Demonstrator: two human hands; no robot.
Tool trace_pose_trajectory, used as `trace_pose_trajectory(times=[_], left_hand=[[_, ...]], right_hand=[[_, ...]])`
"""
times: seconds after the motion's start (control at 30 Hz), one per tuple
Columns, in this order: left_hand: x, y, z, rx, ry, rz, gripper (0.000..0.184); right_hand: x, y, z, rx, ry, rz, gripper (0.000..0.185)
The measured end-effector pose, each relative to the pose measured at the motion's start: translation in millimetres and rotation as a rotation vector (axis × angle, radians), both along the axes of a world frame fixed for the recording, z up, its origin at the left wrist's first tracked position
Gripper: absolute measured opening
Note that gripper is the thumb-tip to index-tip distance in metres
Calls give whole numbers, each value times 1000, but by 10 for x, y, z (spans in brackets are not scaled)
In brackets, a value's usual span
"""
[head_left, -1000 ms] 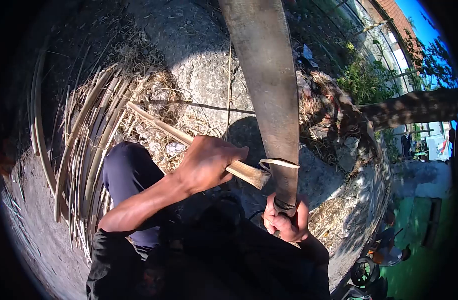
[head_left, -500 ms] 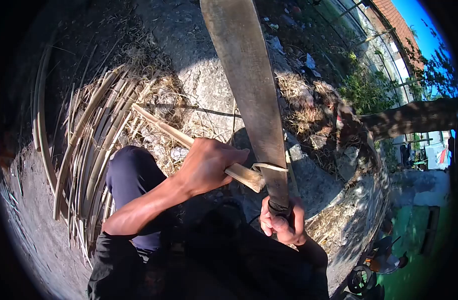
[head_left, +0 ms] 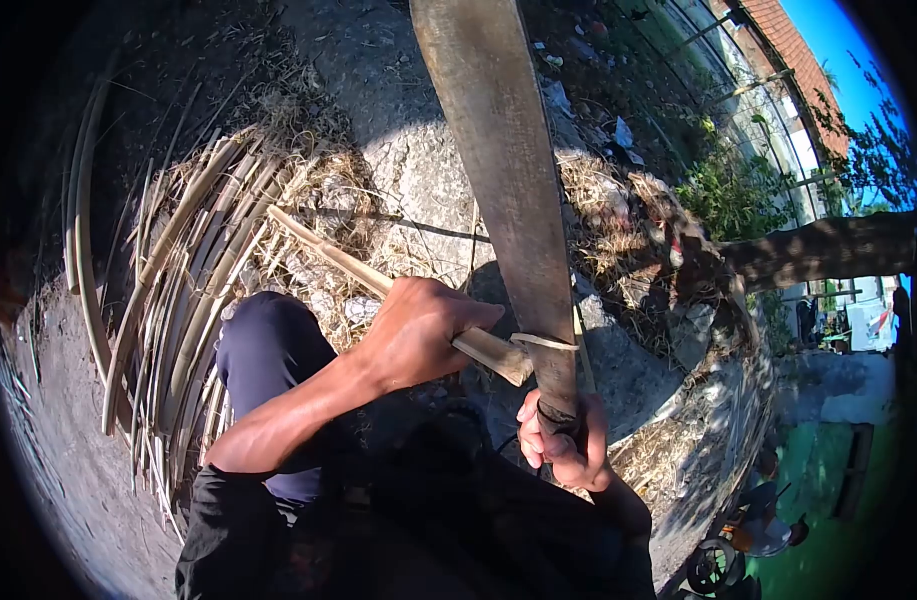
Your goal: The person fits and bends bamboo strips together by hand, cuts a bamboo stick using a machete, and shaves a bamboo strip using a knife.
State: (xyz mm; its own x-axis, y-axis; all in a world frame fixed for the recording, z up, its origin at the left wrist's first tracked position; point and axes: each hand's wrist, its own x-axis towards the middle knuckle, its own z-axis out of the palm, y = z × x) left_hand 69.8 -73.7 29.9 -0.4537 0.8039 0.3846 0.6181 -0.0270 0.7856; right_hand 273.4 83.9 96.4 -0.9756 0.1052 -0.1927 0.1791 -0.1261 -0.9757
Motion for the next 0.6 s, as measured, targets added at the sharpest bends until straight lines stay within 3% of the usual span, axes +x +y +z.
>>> trace_pose_trajectory(times=[0.17, 0.33, 0.47, 0.6], left_hand=[[-41, -8, 44, -32, 28, 8, 49], [-55, -21, 67, -53, -11, 14, 51], [-69, -16, 63, -59, -2, 9, 48], [-69, 1, 82, -7, 40, 50, 33]], right_hand=[[-27, 8, 10, -34, -4, 8, 58], [-50, 36, -26, 33, 29, 43, 40], [-74, -15, 7, 30, 18, 21, 38], [-73, -62, 3, -8, -26, -33, 51]])
